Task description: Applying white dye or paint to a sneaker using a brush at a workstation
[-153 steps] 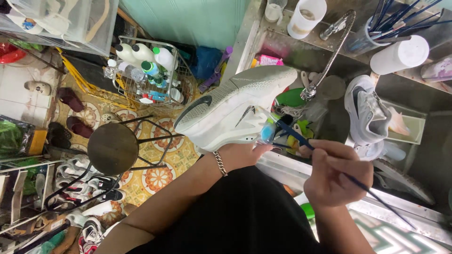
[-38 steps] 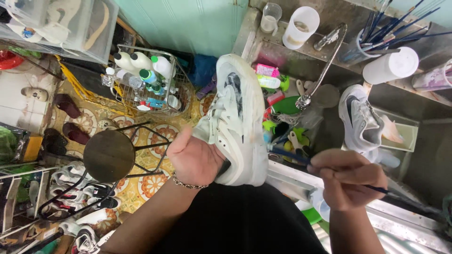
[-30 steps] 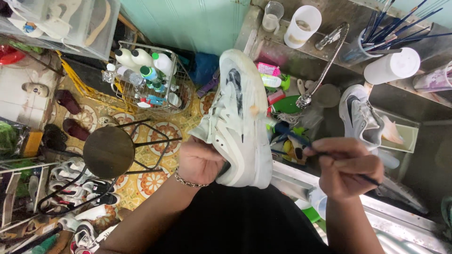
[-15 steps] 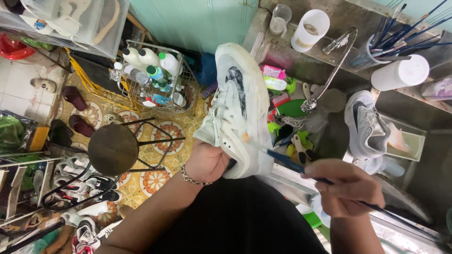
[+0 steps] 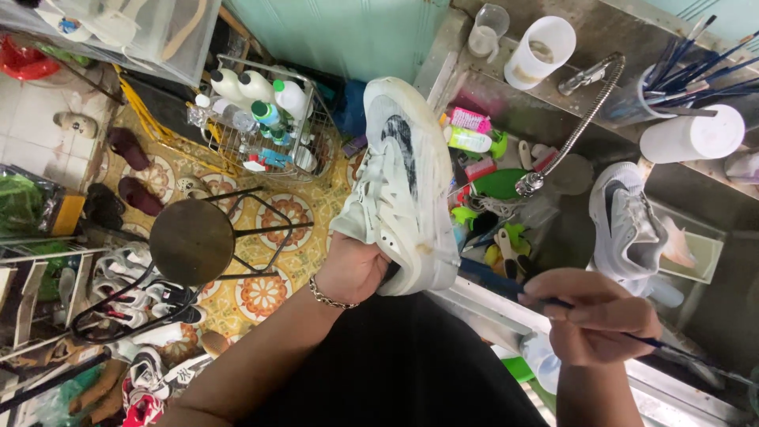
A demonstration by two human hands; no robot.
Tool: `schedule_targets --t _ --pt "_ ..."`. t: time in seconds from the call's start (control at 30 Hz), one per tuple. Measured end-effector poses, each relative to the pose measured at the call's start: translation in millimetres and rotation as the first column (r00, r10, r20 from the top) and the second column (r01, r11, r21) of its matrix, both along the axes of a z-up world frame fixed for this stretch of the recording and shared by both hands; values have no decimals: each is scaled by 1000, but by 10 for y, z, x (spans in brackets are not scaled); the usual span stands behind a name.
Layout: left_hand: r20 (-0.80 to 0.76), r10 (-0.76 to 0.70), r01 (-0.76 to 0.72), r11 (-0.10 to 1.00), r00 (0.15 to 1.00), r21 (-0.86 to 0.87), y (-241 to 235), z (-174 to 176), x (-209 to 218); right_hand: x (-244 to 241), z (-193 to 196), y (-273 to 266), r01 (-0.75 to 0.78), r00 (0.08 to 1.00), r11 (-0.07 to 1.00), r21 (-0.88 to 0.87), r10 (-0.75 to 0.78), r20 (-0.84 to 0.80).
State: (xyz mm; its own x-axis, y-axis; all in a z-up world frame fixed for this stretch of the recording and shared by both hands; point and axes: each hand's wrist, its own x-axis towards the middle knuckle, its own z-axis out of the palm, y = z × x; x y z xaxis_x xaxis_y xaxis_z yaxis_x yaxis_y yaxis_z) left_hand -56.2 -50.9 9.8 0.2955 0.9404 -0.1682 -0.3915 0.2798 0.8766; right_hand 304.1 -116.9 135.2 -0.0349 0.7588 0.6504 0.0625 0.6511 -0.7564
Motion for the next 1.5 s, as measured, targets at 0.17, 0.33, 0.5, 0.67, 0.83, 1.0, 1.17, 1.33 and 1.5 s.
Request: schedule_targets --t 0.17,0.33,0.5,0.67,0.83,1.0,1.17,1.33,1.5 --pt "-216 -9 23 998 976 62 102 -114 -31 -200 28 309 -54 997 997 54 51 56" --pt "-358 -26 73 990 933 120 319 -246 -95 -143 -111 505 -1 1000 999 -41 0 -27" --pt "-484 -44 145 974 874 172 570 -418 -311 32 -690 1533 656 745 743 -133 -665 -45" --pt "-653 -35 233 947 757 220 594 -588 -395 489 -1611 3309 760 639 645 -81 -718 277" --pt "-760 4 291 922 650 255 418 -744 -446 694 -2713 4333 766 627 594 -246 -608 488" --pt "-854 60 339 902 517 269 260 -820 -590 785 -3286 4531 758 600 612 -227 -517 611" --pt "-934 150 405 870 325 281 239 -880 -679 834 -3071 4368 800 457 295 -523 -864 212" --pt "-935 96 404 883 341 238 201 -984 -448 647 -2002 3761 659 394 420 -625 -899 -189" --pt "-730 198 -6 966 654 257 225 -1457 -15 -26 -574 2514 416 437 614 -671 -782 -444"
